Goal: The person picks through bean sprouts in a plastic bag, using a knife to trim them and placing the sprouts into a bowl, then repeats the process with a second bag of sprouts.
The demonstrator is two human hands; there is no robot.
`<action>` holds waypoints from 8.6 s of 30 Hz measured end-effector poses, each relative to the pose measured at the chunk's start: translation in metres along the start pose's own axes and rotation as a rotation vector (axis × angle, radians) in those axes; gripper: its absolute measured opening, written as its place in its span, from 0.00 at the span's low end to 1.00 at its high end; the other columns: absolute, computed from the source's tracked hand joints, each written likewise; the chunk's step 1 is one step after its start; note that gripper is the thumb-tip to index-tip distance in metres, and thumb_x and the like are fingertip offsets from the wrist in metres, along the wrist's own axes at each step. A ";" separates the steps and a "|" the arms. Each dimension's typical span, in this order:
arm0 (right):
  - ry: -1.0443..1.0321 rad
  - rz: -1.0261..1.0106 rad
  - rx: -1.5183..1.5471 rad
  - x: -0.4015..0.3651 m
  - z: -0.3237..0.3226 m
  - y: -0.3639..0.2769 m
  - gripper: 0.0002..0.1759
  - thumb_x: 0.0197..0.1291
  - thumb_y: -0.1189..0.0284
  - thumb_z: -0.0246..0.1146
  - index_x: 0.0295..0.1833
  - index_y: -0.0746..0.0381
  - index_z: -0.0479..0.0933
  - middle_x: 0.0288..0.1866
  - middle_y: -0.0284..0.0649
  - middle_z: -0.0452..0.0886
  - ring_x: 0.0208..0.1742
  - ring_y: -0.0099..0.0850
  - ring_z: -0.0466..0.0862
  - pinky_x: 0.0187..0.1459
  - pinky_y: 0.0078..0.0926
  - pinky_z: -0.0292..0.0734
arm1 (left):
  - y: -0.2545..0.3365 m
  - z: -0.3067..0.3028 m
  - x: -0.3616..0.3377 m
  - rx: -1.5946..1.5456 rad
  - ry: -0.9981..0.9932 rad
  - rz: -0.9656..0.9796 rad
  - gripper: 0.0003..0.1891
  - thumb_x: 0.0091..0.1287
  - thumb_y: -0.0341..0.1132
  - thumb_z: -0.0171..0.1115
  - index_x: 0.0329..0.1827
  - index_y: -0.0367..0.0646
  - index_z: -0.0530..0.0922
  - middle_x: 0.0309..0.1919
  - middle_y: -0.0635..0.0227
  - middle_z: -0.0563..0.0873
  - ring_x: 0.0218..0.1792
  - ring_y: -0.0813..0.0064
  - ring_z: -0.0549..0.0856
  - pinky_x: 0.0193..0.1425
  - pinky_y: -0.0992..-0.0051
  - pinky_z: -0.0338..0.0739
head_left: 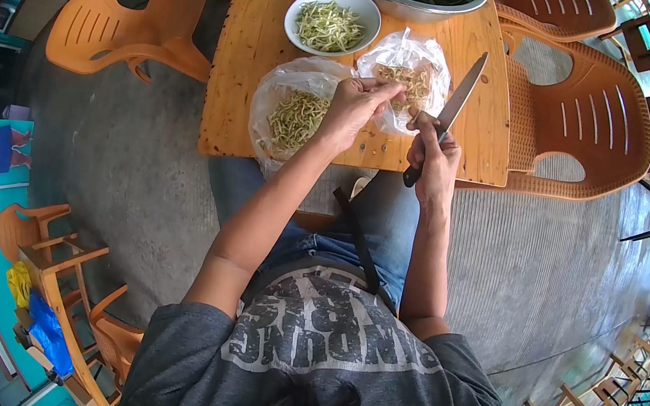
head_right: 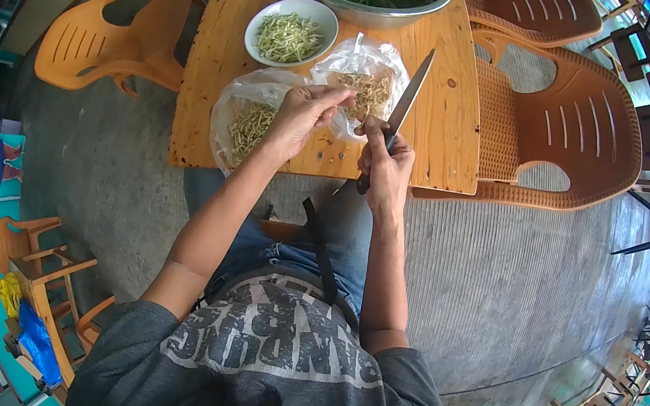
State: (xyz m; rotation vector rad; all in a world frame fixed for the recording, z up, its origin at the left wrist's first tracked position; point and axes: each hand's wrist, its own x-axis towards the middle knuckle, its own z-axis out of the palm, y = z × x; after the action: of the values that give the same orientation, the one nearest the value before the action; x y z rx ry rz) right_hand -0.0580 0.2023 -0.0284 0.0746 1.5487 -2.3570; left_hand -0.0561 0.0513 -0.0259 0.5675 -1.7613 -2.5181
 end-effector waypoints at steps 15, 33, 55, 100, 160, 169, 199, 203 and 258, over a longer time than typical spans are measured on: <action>-0.059 0.025 -0.007 0.002 0.001 0.010 0.11 0.64 0.68 0.63 0.37 0.67 0.80 0.20 0.29 0.74 0.15 0.11 0.60 0.16 0.14 0.52 | 0.003 -0.004 -0.012 0.043 -0.104 -0.085 0.12 0.65 0.40 0.63 0.41 0.40 0.84 0.26 0.75 0.82 0.21 0.90 0.69 0.26 0.86 0.62; 0.090 -0.415 -0.916 0.025 0.001 0.004 0.17 0.56 0.68 0.66 0.42 0.73 0.79 0.16 0.36 0.74 0.19 0.18 0.68 0.22 0.23 0.65 | 0.014 -0.036 -0.043 -0.285 -0.099 -0.082 0.09 0.64 0.31 0.63 0.44 0.37 0.81 0.34 0.71 0.83 0.21 0.93 0.68 0.23 0.90 0.61; -0.447 0.021 -0.297 -0.005 0.016 -0.008 0.20 0.72 0.63 0.50 0.65 0.58 0.68 0.24 0.30 0.73 0.18 0.12 0.62 0.20 0.10 0.56 | 0.014 -0.044 -0.031 -0.011 -0.078 -0.062 0.11 0.60 0.30 0.67 0.45 0.37 0.84 0.29 0.73 0.85 0.20 0.93 0.66 0.23 0.89 0.57; 0.081 -0.701 -1.288 0.057 0.011 -0.006 0.14 0.53 0.65 0.68 0.34 0.67 0.84 0.14 0.37 0.71 0.18 0.20 0.68 0.24 0.24 0.67 | -0.016 -0.172 -0.152 -0.863 0.083 -0.075 0.10 0.68 0.39 0.52 0.35 0.43 0.74 0.30 0.70 0.76 0.26 0.82 0.75 0.26 0.84 0.67; -0.775 0.117 -0.654 -0.007 0.097 0.029 0.25 0.73 0.56 0.47 0.56 0.66 0.76 0.24 0.33 0.79 0.18 0.14 0.63 0.21 0.14 0.59 | 0.005 -0.147 -0.096 0.046 0.111 -0.033 0.12 0.64 0.37 0.66 0.43 0.37 0.82 0.30 0.75 0.83 0.27 0.92 0.76 0.29 0.89 0.68; -0.806 0.141 -0.586 -0.013 0.102 0.028 0.21 0.73 0.63 0.47 0.66 0.59 0.65 0.23 0.32 0.78 0.17 0.12 0.63 0.21 0.11 0.58 | 0.008 -0.149 -0.092 0.085 0.094 -0.021 0.10 0.64 0.35 0.65 0.42 0.38 0.82 0.29 0.75 0.83 0.27 0.92 0.76 0.29 0.88 0.69; -0.529 -0.460 -1.179 -0.020 0.113 0.065 0.10 0.52 0.70 0.65 0.37 0.64 0.79 0.25 0.50 0.80 0.29 0.47 0.83 0.32 0.38 0.77 | -0.007 -0.176 -0.135 -0.560 0.212 -0.051 0.09 0.66 0.40 0.57 0.37 0.44 0.76 0.28 0.70 0.81 0.26 0.84 0.75 0.32 0.85 0.70; -0.637 -0.412 -1.268 -0.024 0.118 0.076 0.10 0.51 0.68 0.66 0.35 0.64 0.78 0.27 0.50 0.81 0.32 0.49 0.83 0.35 0.41 0.77 | -0.021 -0.170 -0.143 -0.386 0.296 -0.127 0.09 0.67 0.41 0.57 0.36 0.45 0.76 0.28 0.71 0.82 0.26 0.85 0.75 0.30 0.85 0.69; -0.606 -0.125 -0.833 -0.023 0.103 0.054 0.18 0.68 0.62 0.56 0.55 0.65 0.73 0.18 0.37 0.74 0.21 0.22 0.71 0.26 0.23 0.67 | -0.004 -0.127 -0.112 0.455 0.249 0.210 0.07 0.61 0.30 0.62 0.36 0.33 0.81 0.30 0.68 0.85 0.32 0.84 0.82 0.37 0.81 0.76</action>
State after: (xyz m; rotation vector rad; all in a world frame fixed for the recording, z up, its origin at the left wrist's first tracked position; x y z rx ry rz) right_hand -0.0068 0.0954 -0.0292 -0.8465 2.0473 -1.4046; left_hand 0.0875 -0.0380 -0.0357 0.6347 -2.1633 -1.8260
